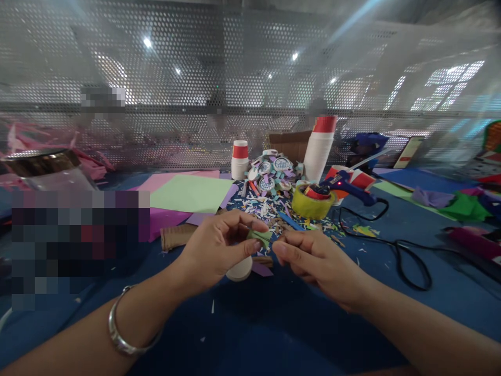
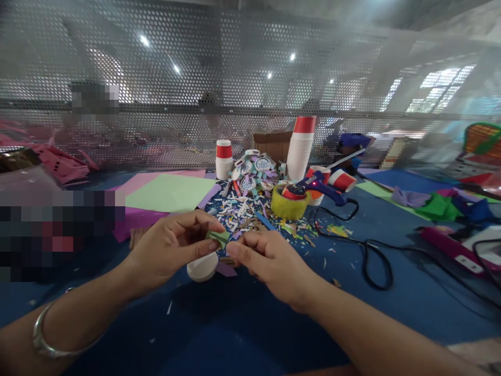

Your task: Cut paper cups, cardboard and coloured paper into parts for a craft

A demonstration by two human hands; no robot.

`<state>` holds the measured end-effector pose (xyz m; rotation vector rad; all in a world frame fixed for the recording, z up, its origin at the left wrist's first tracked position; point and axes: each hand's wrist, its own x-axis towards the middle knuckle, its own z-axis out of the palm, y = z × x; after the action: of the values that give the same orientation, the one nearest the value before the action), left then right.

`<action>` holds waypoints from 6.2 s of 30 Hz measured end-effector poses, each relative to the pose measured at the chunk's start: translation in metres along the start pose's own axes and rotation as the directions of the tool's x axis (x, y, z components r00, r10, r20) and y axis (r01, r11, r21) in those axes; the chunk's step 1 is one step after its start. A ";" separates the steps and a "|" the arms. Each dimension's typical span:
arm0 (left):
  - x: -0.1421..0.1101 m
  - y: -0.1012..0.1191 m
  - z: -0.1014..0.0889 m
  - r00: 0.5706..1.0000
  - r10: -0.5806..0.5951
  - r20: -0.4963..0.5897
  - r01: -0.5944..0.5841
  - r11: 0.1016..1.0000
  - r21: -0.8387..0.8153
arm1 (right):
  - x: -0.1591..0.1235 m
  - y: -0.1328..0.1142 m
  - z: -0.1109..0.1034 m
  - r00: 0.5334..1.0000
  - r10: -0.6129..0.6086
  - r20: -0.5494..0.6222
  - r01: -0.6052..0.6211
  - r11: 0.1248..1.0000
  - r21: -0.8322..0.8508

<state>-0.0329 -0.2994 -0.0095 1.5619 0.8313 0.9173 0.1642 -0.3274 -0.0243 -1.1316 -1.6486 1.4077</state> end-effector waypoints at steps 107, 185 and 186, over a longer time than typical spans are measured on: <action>-0.006 -0.009 0.012 0.999 0.035 0.042 -0.035 0.999 0.008 | 0.009 0.004 -0.001 0.965 -0.175 -0.195 0.156 0.982 -0.111; -0.002 0.004 0.009 0.940 -0.101 -0.327 0.047 0.984 -0.170 | 0.009 0.006 0.003 0.980 -0.076 -0.184 0.113 0.973 0.199; -0.003 0.003 0.010 0.941 -0.100 -0.323 0.044 0.983 -0.176 | 0.010 0.006 0.004 0.977 -0.082 -0.196 0.124 0.969 0.213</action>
<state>-0.0248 -0.3071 -0.0083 1.2408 1.0127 1.1837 0.1584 -0.3197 -0.0317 -0.9999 -1.3601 1.3398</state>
